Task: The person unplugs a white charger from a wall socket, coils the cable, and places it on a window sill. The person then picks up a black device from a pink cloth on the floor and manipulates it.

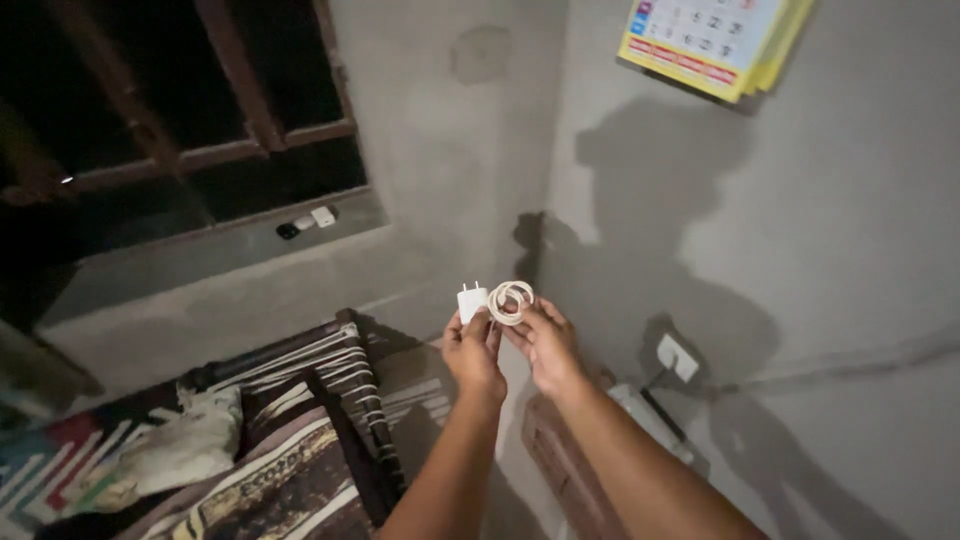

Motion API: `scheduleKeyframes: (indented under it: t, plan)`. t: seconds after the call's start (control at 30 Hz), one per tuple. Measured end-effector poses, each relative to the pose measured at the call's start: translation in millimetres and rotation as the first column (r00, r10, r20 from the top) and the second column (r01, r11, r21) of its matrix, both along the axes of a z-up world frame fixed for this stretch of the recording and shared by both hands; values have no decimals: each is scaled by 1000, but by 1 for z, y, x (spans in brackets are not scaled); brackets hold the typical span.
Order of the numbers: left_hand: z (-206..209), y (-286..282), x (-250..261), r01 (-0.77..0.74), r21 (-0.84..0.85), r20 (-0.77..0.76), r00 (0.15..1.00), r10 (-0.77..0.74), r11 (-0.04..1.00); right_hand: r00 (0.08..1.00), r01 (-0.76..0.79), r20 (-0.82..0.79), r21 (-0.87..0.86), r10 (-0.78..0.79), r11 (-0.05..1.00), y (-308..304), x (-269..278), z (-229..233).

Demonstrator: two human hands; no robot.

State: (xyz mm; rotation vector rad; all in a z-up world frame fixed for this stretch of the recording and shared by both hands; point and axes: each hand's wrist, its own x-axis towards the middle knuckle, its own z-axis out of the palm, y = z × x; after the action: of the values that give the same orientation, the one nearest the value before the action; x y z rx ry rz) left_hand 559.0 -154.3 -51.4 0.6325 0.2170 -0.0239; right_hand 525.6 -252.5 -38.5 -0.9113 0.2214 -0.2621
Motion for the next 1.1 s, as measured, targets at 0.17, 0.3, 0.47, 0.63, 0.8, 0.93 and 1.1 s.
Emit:
scheduleKeyframes:
  t: [0.17, 0.3, 0.47, 0.63, 0.8, 0.93, 1.1]
  plan:
    - [-3, 2, 21, -118, -7, 2, 993, 118, 993, 991, -130, 11, -26, 130, 991, -8, 39, -4]
    - [-8, 13, 37, -191, -2, 43, 981, 191, 982, 983, -185, 25, 13, 184, 983, 6, 62, -11]
    - [-14, 35, 66, -272, -19, 94, 958, 273, 962, 963, -270, 11, 0, 270, 963, 25, 99, -14]
    - [-20, 59, 114, -344, -15, 49, 937, 345, 939, 948, -318, 24, -17, 319, 948, 51, 152, -17]
    - [-24, 85, 172, -355, 56, 1, 935, 355, 933, 937, -346, 26, -71, 348, 936, 74, 210, -17]
    - [-23, 102, 215, -321, 192, -73, 937, 340, 927, 939, -344, -10, -69, 344, 936, 83, 250, -25]
    - [-34, 121, 250, -314, 219, -78, 938, 337, 924, 945, -327, -44, -48, 325, 944, 103, 293, -42]
